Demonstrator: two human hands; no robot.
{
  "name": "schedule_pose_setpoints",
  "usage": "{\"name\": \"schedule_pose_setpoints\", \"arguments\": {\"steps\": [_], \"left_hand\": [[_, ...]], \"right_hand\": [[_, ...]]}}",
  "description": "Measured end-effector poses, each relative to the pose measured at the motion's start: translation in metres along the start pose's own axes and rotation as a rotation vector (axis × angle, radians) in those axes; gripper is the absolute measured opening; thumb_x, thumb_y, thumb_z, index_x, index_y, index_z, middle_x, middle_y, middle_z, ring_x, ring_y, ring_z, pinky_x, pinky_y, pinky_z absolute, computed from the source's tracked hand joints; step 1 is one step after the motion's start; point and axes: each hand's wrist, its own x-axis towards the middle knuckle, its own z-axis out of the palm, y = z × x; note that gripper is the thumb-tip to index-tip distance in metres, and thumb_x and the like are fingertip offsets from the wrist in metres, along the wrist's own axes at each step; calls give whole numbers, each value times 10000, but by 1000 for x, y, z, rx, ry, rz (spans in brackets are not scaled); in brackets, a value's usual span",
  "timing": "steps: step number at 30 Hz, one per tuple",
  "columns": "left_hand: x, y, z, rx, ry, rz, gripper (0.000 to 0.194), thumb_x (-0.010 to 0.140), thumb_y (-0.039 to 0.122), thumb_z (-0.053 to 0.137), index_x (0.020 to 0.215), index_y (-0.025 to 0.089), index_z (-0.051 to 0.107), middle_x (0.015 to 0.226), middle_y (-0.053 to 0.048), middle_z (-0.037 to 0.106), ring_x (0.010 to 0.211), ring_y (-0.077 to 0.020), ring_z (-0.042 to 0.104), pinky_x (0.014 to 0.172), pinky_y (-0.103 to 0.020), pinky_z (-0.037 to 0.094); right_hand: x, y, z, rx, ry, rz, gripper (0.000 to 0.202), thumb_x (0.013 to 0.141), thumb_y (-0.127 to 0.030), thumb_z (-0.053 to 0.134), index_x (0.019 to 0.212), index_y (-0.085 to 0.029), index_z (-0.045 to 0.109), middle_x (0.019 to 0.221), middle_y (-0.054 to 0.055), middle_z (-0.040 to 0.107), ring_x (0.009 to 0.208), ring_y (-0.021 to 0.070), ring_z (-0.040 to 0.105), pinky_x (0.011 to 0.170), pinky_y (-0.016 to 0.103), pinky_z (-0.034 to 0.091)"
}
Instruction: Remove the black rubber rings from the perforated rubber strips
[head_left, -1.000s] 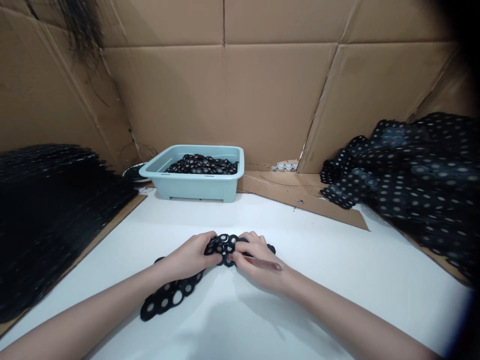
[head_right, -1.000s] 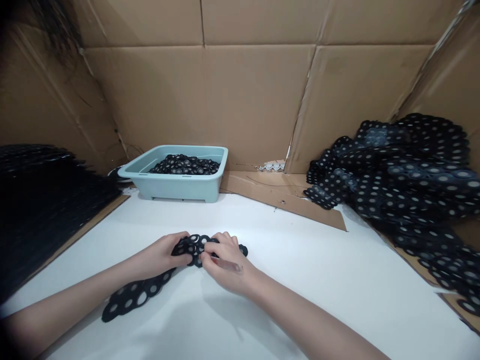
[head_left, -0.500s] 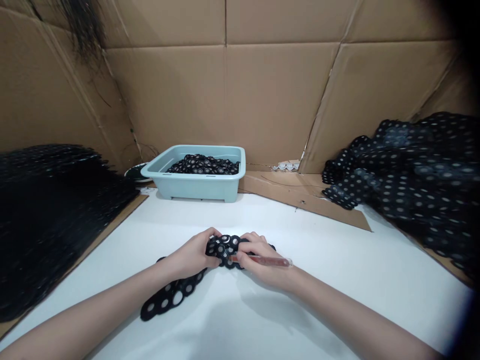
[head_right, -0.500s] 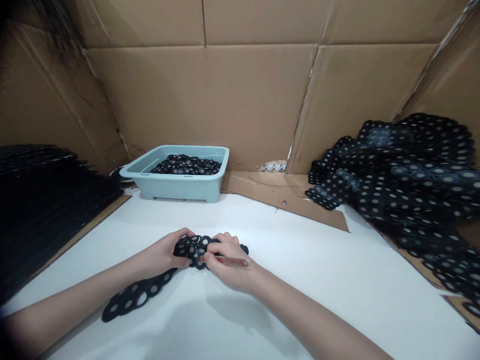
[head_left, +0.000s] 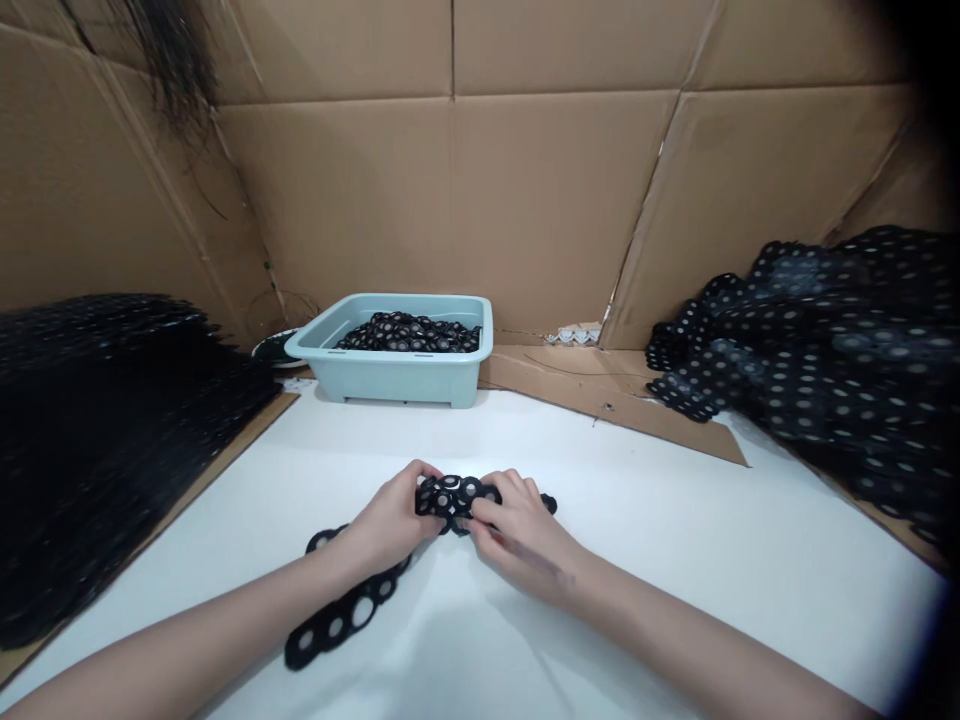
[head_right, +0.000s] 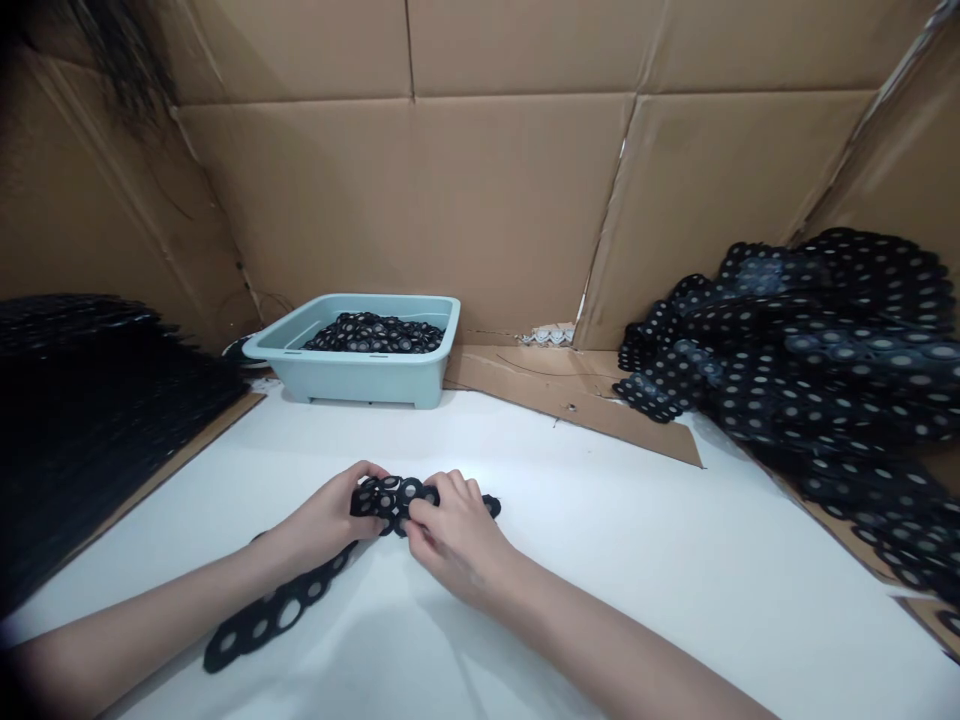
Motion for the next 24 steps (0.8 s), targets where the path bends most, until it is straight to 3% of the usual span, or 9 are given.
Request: {"name": "schedule_pose_setpoints", "arguments": {"steps": [3,8,11,14,17,21,24], "left_hand": [[-9,2,9,39,78,15,270,645,165,497,892,193,391,730,16,528,700,-169,508,619,-261,380],[-14,9,12,30,-11,25,231,666,189,487,878,190,394,717,26,489,656,-148,474,575,-240,372],[-8,11,2,73,-82,44,213,685,307,530,837,178,453,709,20,514,658,-157,481,567,-238,368],[0,12,-14,150,-142,15,233,712,374,498,803,163,530,727,-4,567,689,-187,515,594,-254,376],[4,11,-31,264,-241,45,232,703,377,506,785,176,587,759,-12,602,717,-210,536,627,-265,379],[4,15,-40,451,-85,178,311,616,357,616,901,234,590,888,-19,596,888,-253,497,754,-297,356],[4,20,-35,347,-102,265,293,700,336,545,981,255,552,960,-6,579,933,-221,482,809,-292,340]], "right_hand": [[0,-1,12,-130,93,29,118,788,-150,448,672,-166,453,808,38,448,795,171,395,656,287,310],[1,4,6,-28,52,23,154,800,-169,436,647,-168,449,804,29,448,795,168,416,679,305,331],[2,9,-8,257,-47,74,187,801,-210,450,620,-165,462,948,19,457,848,153,461,731,301,375],[3,14,-18,550,-127,137,235,829,-245,401,619,-158,460,1020,27,445,841,130,512,683,245,423],[6,16,-19,607,-79,139,258,853,-251,359,637,-156,466,942,33,489,822,125,524,709,239,419],[9,17,-14,571,41,178,206,852,-242,370,708,-163,494,834,18,529,796,130,515,723,248,393],[9,15,-12,579,63,202,196,864,-247,346,796,-176,515,824,13,531,799,131,508,723,251,389]]}}
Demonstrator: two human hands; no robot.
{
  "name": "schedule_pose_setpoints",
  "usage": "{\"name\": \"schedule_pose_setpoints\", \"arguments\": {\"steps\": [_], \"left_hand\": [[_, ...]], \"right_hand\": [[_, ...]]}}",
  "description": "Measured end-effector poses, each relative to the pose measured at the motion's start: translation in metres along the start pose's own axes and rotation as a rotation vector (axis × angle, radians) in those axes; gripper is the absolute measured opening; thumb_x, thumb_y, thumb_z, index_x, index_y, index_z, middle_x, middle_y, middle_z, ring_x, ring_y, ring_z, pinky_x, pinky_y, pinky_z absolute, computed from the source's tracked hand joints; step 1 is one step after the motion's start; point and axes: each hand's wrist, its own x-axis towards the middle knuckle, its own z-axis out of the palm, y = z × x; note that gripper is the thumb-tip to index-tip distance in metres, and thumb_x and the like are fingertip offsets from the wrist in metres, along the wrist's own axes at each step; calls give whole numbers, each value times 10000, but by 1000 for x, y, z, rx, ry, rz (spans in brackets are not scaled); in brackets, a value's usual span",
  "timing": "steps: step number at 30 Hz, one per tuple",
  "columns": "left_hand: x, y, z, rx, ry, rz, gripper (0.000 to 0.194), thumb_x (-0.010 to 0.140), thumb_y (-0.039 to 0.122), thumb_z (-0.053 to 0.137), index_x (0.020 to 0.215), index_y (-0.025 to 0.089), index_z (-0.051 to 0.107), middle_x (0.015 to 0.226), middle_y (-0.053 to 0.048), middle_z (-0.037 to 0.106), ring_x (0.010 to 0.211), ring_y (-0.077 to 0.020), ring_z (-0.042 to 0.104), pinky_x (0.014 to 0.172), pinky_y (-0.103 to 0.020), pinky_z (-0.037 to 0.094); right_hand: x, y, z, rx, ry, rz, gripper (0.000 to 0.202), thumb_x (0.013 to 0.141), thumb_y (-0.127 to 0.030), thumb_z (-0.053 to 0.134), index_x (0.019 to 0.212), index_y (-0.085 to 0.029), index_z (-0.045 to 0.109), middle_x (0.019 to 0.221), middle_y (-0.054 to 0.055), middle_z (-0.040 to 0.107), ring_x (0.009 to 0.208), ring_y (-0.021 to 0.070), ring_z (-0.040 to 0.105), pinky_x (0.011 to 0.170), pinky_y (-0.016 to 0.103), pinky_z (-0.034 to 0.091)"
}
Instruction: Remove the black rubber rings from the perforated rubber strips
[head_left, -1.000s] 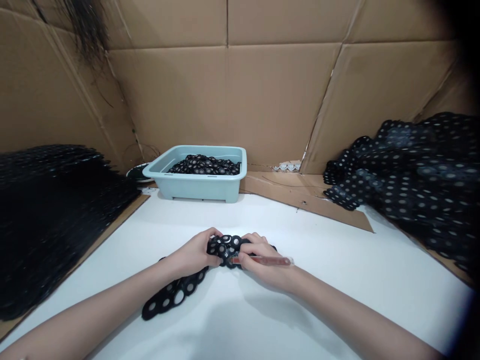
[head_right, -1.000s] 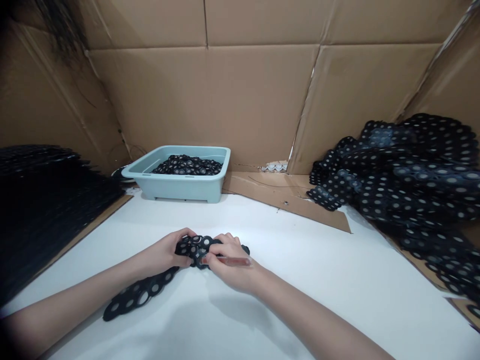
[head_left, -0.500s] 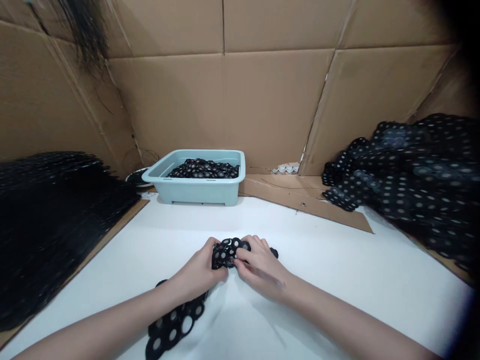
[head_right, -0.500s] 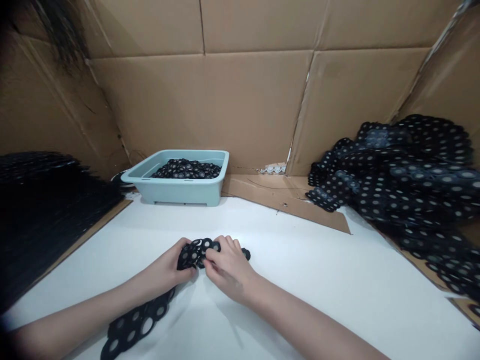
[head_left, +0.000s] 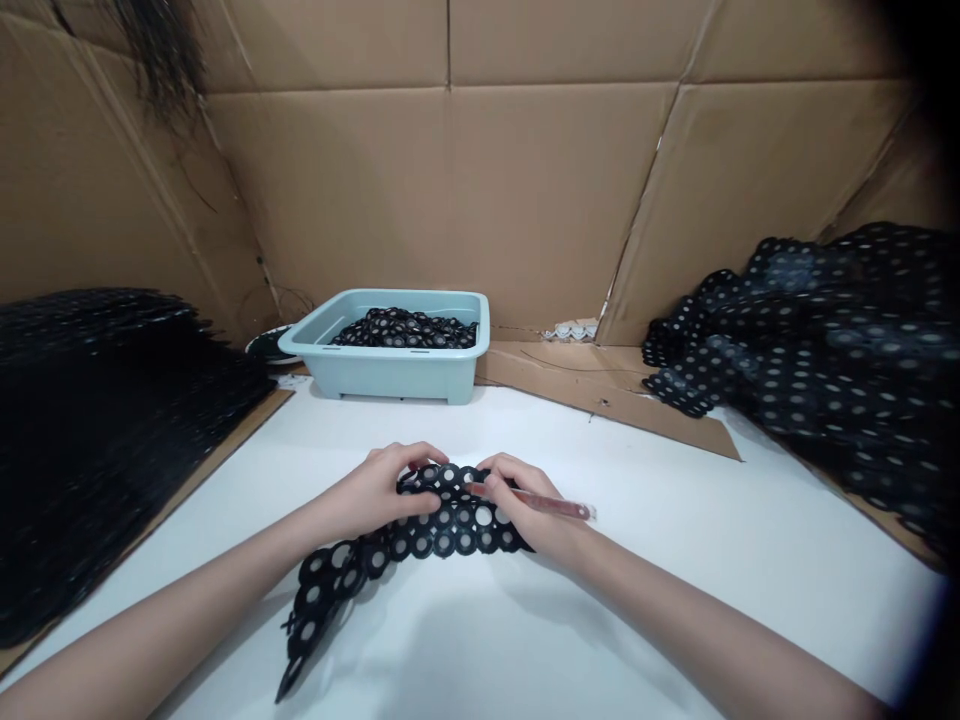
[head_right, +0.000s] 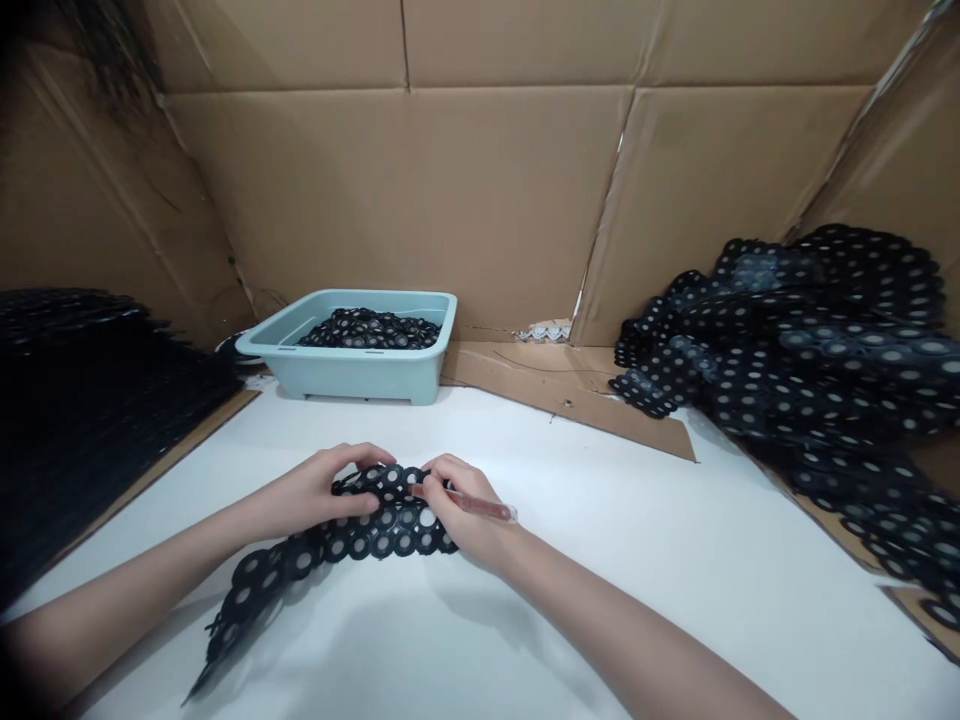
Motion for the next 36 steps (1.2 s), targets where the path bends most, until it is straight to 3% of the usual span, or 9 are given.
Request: {"name": "schedule_pose_setpoints", "arguments": {"steps": [3,12,19,25,30,33,36], "left_hand": [[3,3,7,-116,20,17,187,777,307,434,875,213,563,873,2,588,842,-187,508,760,-268,357],[8,-4,17,-317,-5,-66,143,741,286,478,763,173,564,723,23,544,714,-153,469,663,-243,336],[7,-3,25,-578,23,-194,154,703,303,548,766,166,583,753,15,572,733,-153,488,686,-240,337],[6,-4,27,-691,16,-275,158,673,293,580,774,173,600,759,15,599,743,-154,512,688,-232,347],[4,0,31,-674,56,-301,165,687,295,566,778,162,602,749,7,600,722,-155,518,679,-239,358],[0,4,35,-561,112,-227,136,715,279,522,767,171,587,754,12,584,747,-165,513,703,-251,357],[-3,7,38,-407,142,-145,103,712,232,503,762,183,578,797,12,575,821,-181,501,770,-265,338]], "right_hand": [[-2,-2,1,-8,15,1,210,868,-259,331,789,-181,510,835,16,530,823,137,499,752,263,388],[-4,-4,1,30,4,23,215,872,-277,329,849,-184,521,867,23,545,879,164,492,779,294,369],[-5,-12,2,0,70,44,226,870,-264,328,796,-186,527,839,22,539,862,172,476,769,299,353],[-5,-9,-1,146,26,76,291,895,-310,277,796,-178,517,799,14,539,795,149,500,721,275,366],[-5,-10,1,-83,35,-47,200,878,-223,318,775,-181,483,835,16,519,819,143,474,748,283,341],[-5,-11,5,-310,-1,-163,156,858,-173,341,724,-178,421,809,18,492,795,144,447,726,289,327],[-2,-9,6,-432,3,-172,166,851,-171,347,688,-177,382,775,20,472,763,150,429,687,292,323]]}}
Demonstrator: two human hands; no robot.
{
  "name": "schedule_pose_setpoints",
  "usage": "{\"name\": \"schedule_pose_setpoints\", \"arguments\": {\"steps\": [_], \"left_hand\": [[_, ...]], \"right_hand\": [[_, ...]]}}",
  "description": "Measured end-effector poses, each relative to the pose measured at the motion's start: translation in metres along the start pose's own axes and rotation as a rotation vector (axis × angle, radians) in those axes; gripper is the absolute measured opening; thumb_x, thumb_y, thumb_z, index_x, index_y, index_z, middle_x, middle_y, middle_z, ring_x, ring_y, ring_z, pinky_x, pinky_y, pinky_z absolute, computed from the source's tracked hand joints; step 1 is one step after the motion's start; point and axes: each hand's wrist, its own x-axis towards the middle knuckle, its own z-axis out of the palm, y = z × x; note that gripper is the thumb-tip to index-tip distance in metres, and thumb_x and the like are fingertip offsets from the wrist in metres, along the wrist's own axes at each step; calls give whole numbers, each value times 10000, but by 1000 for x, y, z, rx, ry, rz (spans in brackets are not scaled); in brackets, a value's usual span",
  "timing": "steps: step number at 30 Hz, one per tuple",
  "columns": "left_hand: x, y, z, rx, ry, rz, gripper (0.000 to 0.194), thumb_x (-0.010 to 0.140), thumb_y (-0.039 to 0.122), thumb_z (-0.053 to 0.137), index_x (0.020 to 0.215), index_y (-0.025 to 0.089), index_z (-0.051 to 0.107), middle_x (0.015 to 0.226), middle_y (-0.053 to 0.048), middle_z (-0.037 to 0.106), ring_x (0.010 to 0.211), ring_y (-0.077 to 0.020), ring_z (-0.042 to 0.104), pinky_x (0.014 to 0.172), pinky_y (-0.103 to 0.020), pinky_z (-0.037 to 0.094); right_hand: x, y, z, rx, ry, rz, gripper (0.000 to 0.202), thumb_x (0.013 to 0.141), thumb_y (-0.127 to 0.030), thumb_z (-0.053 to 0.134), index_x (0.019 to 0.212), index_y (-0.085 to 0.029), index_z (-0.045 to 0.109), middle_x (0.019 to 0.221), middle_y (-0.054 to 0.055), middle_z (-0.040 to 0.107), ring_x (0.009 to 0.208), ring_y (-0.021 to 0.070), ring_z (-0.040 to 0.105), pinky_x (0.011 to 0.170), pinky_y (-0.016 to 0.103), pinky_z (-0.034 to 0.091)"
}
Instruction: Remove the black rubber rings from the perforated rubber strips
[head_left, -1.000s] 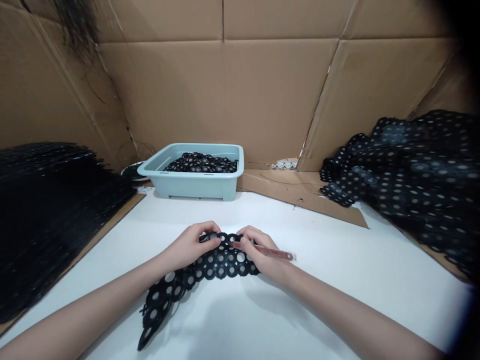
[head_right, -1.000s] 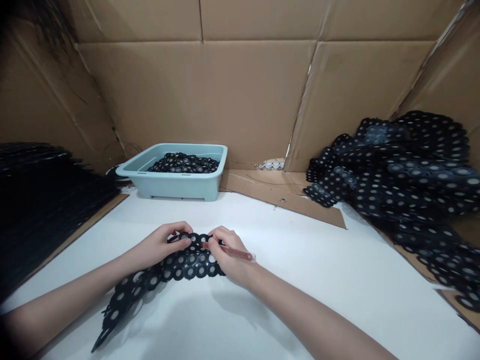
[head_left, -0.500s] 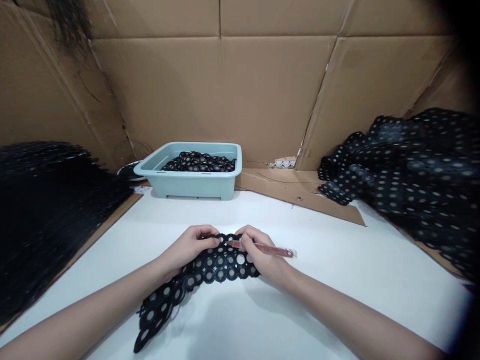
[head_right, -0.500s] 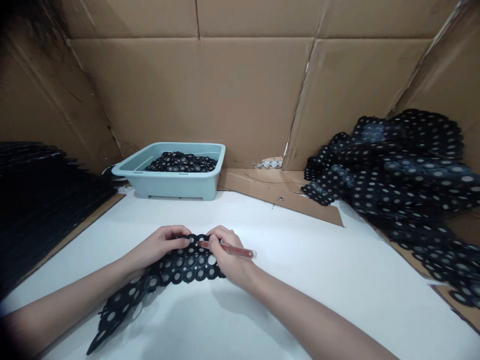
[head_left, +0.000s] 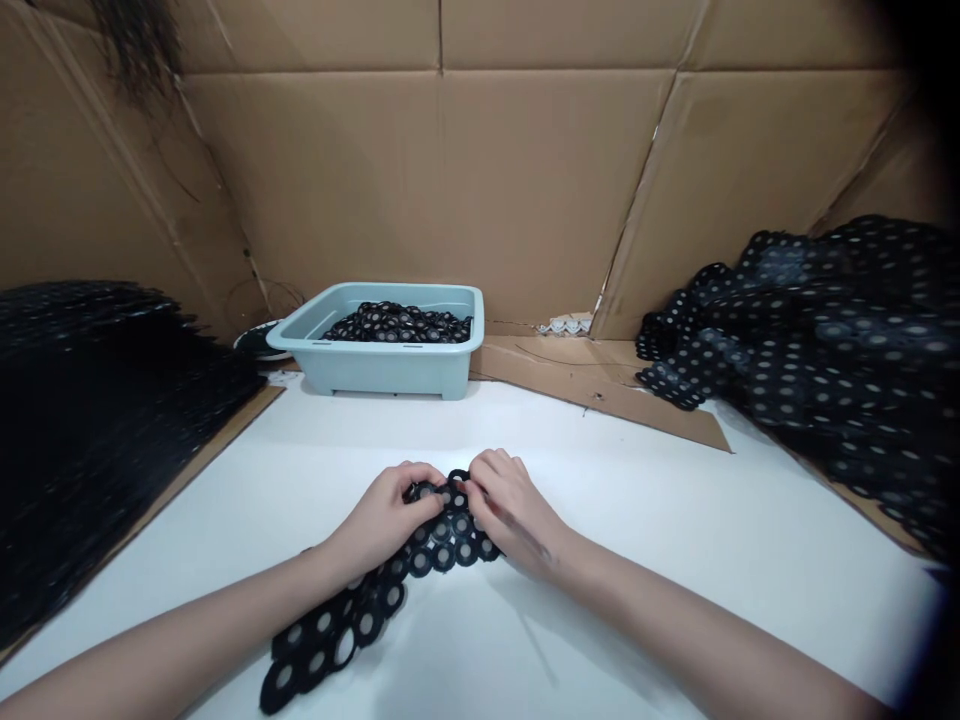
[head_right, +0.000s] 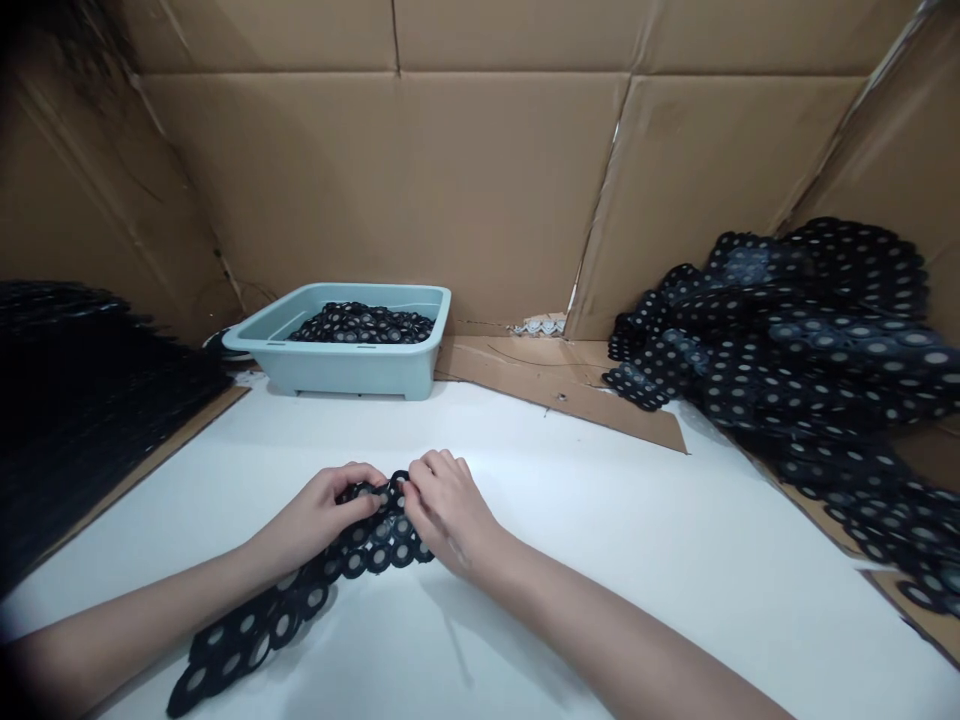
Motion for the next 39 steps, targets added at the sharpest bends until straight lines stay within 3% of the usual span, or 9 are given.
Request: {"name": "schedule_pose_setpoints", "arguments": {"steps": [5,10,16,22,25,29,32,36,39], "left_hand": [[4,1,-3,41,-40,3,116,740,271,464,767,185,538,736,25,538,757,-168,484,696,-249,353],[9,-2,-8,42,-44,-25,148,746,307,467,768,175,529,708,25,523,711,-159,478,658,-246,354],[7,-3,-6,27,-47,-40,164,672,252,545,812,186,492,628,52,472,619,-129,454,575,-220,343],[-1,-4,3,13,98,-103,241,666,197,519,871,207,394,594,75,411,507,-96,402,491,-202,317],[-3,-1,5,18,59,-131,240,665,180,507,871,210,388,576,82,385,501,-94,392,474,-196,304],[-2,1,1,23,-36,-73,310,671,168,503,950,215,375,678,60,488,596,-115,463,547,-215,354],[0,-3,-2,131,-13,12,301,688,170,482,979,209,414,790,20,547,701,-153,503,644,-257,376],[2,-7,-5,246,-49,37,88,717,198,448,787,189,499,796,-6,564,788,-198,518,706,-288,373],[2,-5,-5,219,-53,26,70,732,217,429,774,191,479,753,9,541,759,-192,514,693,-288,378]], "right_hand": [[6,8,-4,132,-6,113,227,841,-192,372,615,-171,390,705,5,483,763,147,445,704,299,335],[3,15,-4,269,-47,56,241,817,-131,379,589,-166,449,776,11,523,835,142,454,770,294,350],[-3,10,-2,151,-40,-6,217,831,-142,385,627,-171,457,818,11,503,846,143,433,775,307,347],[-4,4,8,-140,0,-76,120,834,-161,398,727,-171,450,829,41,485,800,166,402,690,306,355],[-2,3,8,-204,14,-59,119,837,-157,384,746,-169,460,825,53,486,803,176,401,683,308,353],[0,6,-2,-15,-46,51,207,843,-177,365,661,-177,465,749,24,514,797,170,415,709,318,351],[1,7,-8,163,-122,162,283,836,-176,352,576,-175,463,710,5,531,811,162,429,724,309,366],[1,4,-10,158,-143,157,293,799,-158,391,507,-166,421,689,8,504,815,163,408,736,312,370],[-1,2,-8,118,-133,118,261,781,-149,414,521,-164,430,703,11,482,809,162,388,736,316,367]]}}
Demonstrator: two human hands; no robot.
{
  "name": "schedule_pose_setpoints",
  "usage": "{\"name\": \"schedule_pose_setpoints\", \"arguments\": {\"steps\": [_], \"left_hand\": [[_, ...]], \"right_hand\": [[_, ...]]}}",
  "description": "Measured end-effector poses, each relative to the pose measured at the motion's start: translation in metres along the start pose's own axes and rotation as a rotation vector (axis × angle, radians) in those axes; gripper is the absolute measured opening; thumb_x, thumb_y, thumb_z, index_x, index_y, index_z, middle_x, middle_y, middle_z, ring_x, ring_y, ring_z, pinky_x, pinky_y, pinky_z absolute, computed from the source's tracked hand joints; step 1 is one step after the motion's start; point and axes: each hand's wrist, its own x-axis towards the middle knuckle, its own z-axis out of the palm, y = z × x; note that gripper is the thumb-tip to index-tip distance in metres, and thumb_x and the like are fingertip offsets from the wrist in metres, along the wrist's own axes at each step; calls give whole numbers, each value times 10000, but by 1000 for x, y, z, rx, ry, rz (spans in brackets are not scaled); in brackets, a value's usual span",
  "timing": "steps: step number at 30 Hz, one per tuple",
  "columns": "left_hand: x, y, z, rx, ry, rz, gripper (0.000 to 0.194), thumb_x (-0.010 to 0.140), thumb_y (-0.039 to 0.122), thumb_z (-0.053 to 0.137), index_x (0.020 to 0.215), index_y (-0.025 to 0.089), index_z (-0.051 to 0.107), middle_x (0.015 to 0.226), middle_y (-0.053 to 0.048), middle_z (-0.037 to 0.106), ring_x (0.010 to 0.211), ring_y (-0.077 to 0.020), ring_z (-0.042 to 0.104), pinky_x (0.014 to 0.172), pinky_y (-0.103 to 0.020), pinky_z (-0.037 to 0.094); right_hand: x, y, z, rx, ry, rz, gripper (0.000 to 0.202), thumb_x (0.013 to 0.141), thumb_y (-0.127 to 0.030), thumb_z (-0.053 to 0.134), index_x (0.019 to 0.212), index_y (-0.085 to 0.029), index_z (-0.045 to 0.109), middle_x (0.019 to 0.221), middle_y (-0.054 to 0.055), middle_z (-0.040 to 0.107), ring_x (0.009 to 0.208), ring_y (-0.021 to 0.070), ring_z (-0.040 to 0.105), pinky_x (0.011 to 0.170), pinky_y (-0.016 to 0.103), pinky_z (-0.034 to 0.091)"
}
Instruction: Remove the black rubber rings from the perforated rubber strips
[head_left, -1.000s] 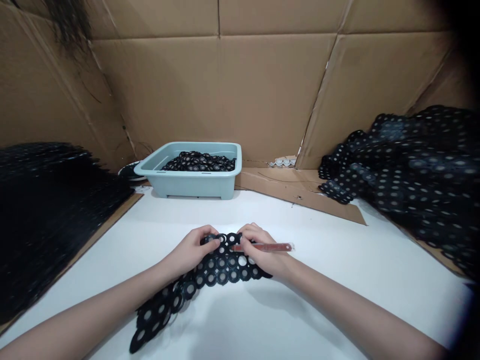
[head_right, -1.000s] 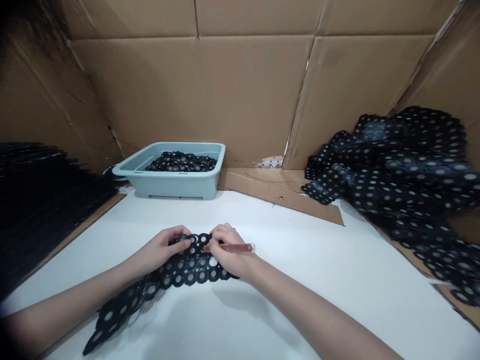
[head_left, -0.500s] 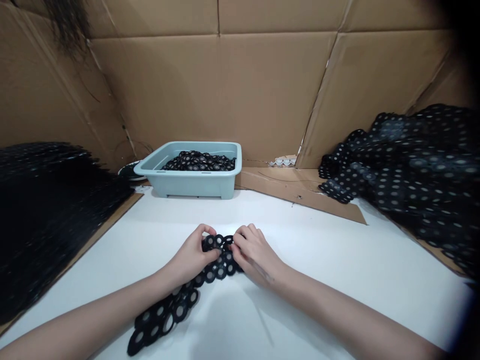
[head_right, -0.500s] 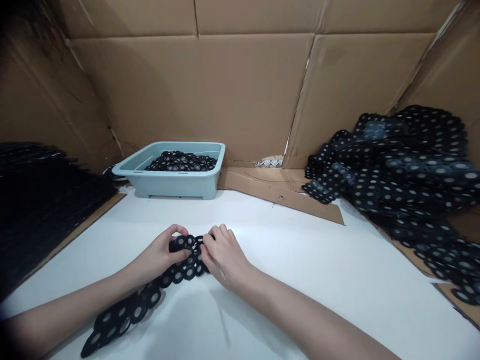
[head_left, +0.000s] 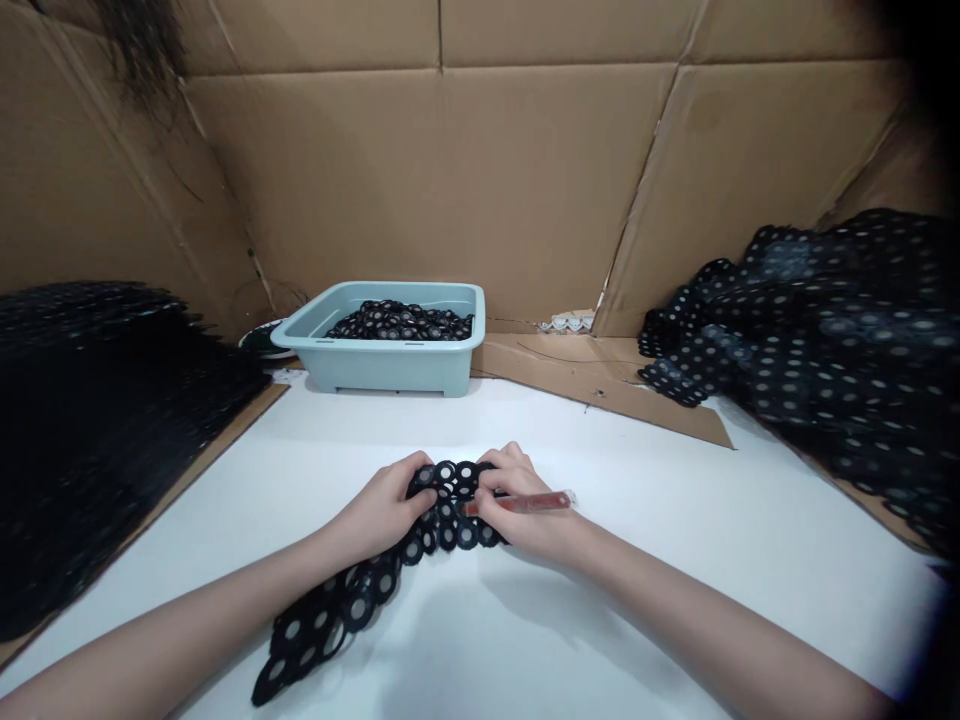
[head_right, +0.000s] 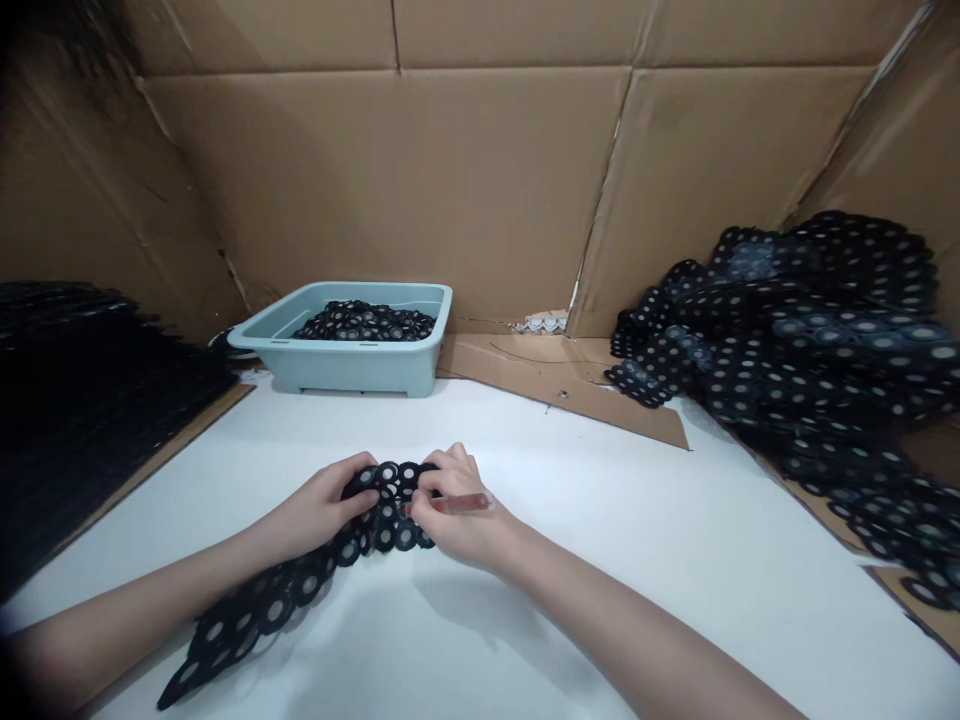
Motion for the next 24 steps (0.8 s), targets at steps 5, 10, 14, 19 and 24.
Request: {"name": "schedule_pose_setpoints", "arguments": {"steps": [5,10,14,19,24], "left_hand": [[-2,5,0,-114,-63,-19,104,727,259,471,798,184,457,754,17,525,752,-176,504,685,-276,380],[-6,7,4,-228,-29,-90,326,642,207,567,918,202,394,741,40,533,690,-145,500,613,-244,382],[-6,9,6,-296,-21,-144,332,619,169,562,905,202,396,732,42,551,678,-140,515,604,-238,388],[-8,10,7,-343,-7,-229,375,601,164,574,935,200,407,752,28,574,673,-149,542,608,-251,406],[-12,11,11,-356,53,-252,342,624,160,540,934,202,401,713,32,558,626,-142,535,563,-240,403]], "right_hand": [[-3,2,5,-51,70,-79,244,784,-142,425,544,-163,466,759,18,490,819,167,374,756,337,349],[-2,3,6,-48,85,-93,235,776,-115,431,554,-164,490,765,26,491,823,173,373,757,344,347],[-2,2,3,-5,83,-87,234,772,-96,423,563,-164,504,777,23,495,833,167,377,764,337,350],[-4,3,7,-47,75,-84,242,807,-141,413,589,-170,514,786,28,488,827,170,375,726,325,357],[-2,4,13,-250,136,-167,189,804,-170,444,622,-167,495,787,42,480,798,176,367,697,320,343]]}}
